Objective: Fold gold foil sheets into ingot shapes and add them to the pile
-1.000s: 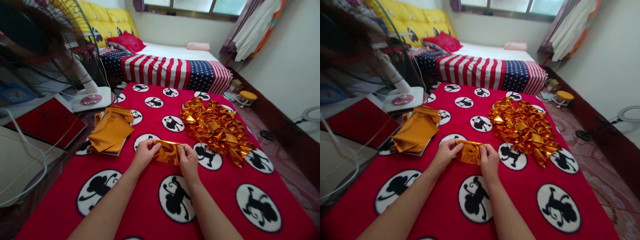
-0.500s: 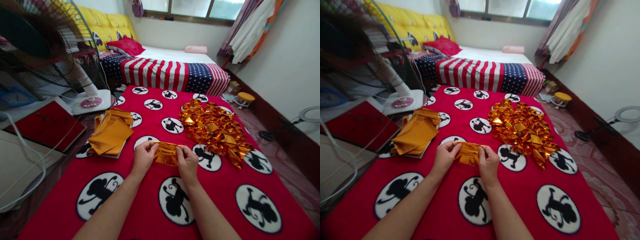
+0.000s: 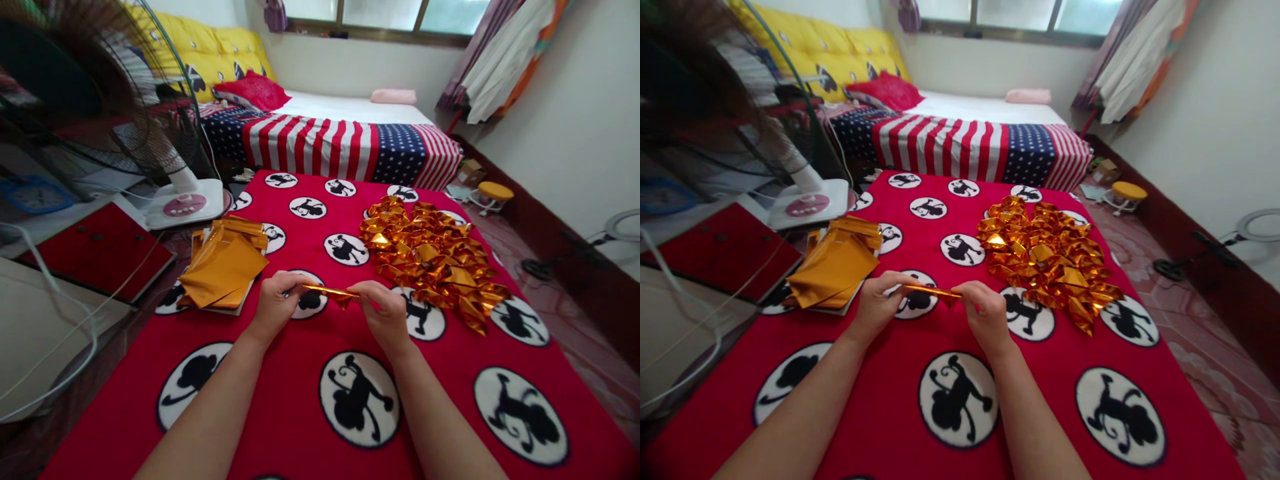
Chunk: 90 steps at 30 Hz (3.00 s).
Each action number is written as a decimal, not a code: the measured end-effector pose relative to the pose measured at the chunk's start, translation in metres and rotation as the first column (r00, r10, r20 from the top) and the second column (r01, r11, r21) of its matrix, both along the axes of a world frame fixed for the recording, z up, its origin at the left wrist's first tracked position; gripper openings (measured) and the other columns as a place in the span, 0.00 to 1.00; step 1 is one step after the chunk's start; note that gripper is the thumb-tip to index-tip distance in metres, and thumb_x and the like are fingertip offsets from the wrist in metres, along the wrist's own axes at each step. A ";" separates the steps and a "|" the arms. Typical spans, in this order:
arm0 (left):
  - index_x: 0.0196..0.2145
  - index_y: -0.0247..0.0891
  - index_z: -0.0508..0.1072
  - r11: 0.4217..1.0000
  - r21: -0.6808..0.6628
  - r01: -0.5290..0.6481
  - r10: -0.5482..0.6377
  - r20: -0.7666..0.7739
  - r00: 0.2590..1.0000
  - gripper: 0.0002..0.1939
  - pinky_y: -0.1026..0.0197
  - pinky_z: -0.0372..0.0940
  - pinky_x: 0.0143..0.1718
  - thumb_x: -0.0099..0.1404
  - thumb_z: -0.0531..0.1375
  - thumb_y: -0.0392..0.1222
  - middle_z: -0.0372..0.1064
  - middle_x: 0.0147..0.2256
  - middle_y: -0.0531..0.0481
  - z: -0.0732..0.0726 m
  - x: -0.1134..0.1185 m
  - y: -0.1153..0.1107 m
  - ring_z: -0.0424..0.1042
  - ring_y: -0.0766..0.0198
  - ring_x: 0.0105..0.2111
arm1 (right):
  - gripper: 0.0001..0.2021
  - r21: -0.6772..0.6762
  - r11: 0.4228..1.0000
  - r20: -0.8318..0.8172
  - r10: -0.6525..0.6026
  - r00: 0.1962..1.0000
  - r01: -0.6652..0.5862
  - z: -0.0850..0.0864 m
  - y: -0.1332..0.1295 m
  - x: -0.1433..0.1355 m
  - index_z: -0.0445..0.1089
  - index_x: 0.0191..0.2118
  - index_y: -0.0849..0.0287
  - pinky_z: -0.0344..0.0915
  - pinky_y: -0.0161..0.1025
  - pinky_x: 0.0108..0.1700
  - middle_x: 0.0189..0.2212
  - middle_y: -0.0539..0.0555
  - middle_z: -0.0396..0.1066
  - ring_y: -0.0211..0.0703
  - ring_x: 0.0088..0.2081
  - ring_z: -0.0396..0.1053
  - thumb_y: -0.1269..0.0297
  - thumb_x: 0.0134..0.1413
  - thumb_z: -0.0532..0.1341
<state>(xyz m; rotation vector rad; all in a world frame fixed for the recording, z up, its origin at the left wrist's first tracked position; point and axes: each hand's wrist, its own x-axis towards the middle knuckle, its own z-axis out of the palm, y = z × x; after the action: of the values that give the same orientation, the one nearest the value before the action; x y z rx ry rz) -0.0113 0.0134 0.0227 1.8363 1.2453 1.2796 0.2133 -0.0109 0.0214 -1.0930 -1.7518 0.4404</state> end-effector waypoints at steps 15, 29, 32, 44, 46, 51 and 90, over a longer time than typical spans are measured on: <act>0.35 0.44 0.80 0.973 0.126 0.194 -0.103 -0.512 0.853 0.17 0.53 0.64 0.48 0.57 0.57 0.24 0.72 0.41 0.47 -0.019 -0.008 -0.004 0.69 0.59 0.44 | 0.17 -0.072 0.995 0.416 -0.034 0.909 0.070 -0.017 -0.008 0.007 0.78 0.36 0.54 0.65 0.42 0.42 0.37 0.55 0.71 0.45 0.40 0.67 0.80 0.53 0.55; 0.34 0.41 0.75 0.997 -0.070 -0.009 -0.027 -0.492 0.870 0.10 0.53 0.62 0.47 0.54 0.69 0.39 0.71 0.37 0.50 -0.018 0.007 0.001 0.68 0.56 0.43 | 0.03 -0.231 0.935 0.345 -0.179 0.921 0.268 -0.022 -0.003 -0.005 0.72 0.33 0.55 0.59 0.40 0.39 0.33 0.52 0.70 0.45 0.37 0.66 0.67 0.51 0.65; 0.30 0.41 0.75 0.996 -0.086 -0.015 -0.028 -0.486 0.874 0.07 0.54 0.61 0.45 0.53 0.69 0.39 0.70 0.36 0.50 -0.018 0.007 0.002 0.68 0.56 0.42 | 0.03 -0.229 0.938 0.323 -0.179 0.929 0.261 -0.023 -0.004 -0.006 0.70 0.30 0.55 0.59 0.40 0.39 0.33 0.51 0.70 0.45 0.37 0.66 0.68 0.51 0.65; 0.27 0.39 0.73 0.996 -0.068 -0.052 0.013 -0.478 0.879 0.05 0.55 0.61 0.44 0.60 0.64 0.39 0.69 0.34 0.50 -0.023 0.009 0.003 0.68 0.57 0.42 | 0.05 -0.214 0.935 0.381 -0.186 0.906 0.282 -0.021 -0.001 -0.013 0.65 0.29 0.56 0.53 0.39 0.35 0.27 0.50 0.71 0.42 0.31 0.66 0.69 0.55 0.60; 0.26 0.39 0.73 0.997 -0.060 -0.056 0.020 -0.480 0.877 0.06 0.55 0.61 0.44 0.60 0.63 0.40 0.70 0.34 0.49 -0.023 0.009 0.003 0.68 0.56 0.42 | 0.05 -0.209 0.933 0.401 -0.191 0.896 0.292 -0.019 0.000 -0.015 0.65 0.29 0.57 0.53 0.39 0.35 0.27 0.51 0.71 0.42 0.31 0.66 0.70 0.55 0.60; 0.26 0.39 0.73 0.995 -0.061 -0.079 0.039 -0.486 0.873 0.06 0.55 0.61 0.44 0.60 0.63 0.41 0.70 0.33 0.49 -0.023 0.011 0.003 0.69 0.57 0.40 | 0.04 -0.190 0.927 0.455 -0.209 0.866 0.324 -0.020 0.000 -0.018 0.65 0.30 0.57 0.52 0.39 0.35 0.28 0.51 0.70 0.43 0.32 0.65 0.70 0.56 0.59; 0.34 0.45 0.80 0.986 -0.124 -0.110 0.026 -0.541 0.841 0.06 0.57 0.60 0.43 0.62 0.61 0.41 0.71 0.34 0.51 -0.017 0.017 0.000 0.68 0.59 0.41 | 0.06 -0.201 0.879 0.540 -0.270 0.798 0.433 -0.018 -0.005 -0.023 0.72 0.33 0.57 0.55 0.38 0.38 0.33 0.52 0.70 0.43 0.35 0.67 0.66 0.60 0.60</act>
<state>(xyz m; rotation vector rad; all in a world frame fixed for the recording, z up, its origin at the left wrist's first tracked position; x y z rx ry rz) 0.0054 0.0134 0.0057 2.1306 1.6582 0.6805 0.1908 -0.0159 0.0030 -1.8686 -1.8841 0.2090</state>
